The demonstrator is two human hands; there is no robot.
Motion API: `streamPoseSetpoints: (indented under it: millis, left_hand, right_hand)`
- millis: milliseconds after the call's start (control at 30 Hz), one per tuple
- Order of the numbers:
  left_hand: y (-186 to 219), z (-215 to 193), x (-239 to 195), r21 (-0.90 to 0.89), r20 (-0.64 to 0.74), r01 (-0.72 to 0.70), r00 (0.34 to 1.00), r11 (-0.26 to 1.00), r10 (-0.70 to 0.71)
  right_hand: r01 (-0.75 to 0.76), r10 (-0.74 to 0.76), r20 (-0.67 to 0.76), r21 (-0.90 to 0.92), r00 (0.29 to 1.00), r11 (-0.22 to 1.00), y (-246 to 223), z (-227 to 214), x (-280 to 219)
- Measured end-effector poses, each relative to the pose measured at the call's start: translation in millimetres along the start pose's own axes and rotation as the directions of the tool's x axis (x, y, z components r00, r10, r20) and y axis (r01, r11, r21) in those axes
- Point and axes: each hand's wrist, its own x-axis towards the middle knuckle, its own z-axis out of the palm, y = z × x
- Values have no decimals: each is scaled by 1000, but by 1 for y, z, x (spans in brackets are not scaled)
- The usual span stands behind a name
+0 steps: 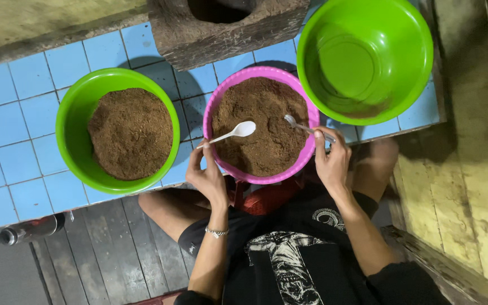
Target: The person scoops a brown granular substance from a pink bowl using two spoons and transfers it into a green bowl. The person repeats this scooping and transferring action multiple times.
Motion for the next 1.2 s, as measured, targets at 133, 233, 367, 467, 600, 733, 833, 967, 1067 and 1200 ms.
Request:
streamPoseSetpoints:
  millis: [133,233,367,467,600,733,833,967,1067,1200]
  left_hand:
    - [3,10,-1,117,-4,-86,996,989,87]
    - [-9,16,0,192,12,-187,982,964,188]
    - [16,8,-2,113,47,-213,977,970,209]
    - [22,-6,10,117,34,-261,965,958,258]
    - [27,-23,25,174,62,-377,926,910,372]
    - [31,-20,24,214,216,-393,912,894,349]
    - [29,-7,18,161,281,-324,920,932,272]
    - [17,7,13,192,245,-228,953,955,179]
    - [9,15,10,152,224,-152,968,977,116]
    - [-1,9,12,51,114,-43,993,998,37]
  right_hand:
    - [-25,26,51,-21,998,999,-6,-1,11]
    - [-37,36,67,5,997,999,-13,3,20]
    - [-55,50,119,34,992,998,-14,4,23]
    - [-3,5,97,-18,995,1000,9,5,18]
    - [78,-76,20,-113,997,991,-21,-27,18]
    - [5,11,113,-139,994,990,-8,-21,15]
    - [-108,118,153,-72,981,992,-43,-15,18]
    - [-221,198,188,112,962,969,-32,-1,21]
    - [-263,210,219,253,953,931,-7,7,21]
    - [-307,254,195,333,947,891,15,6,13]
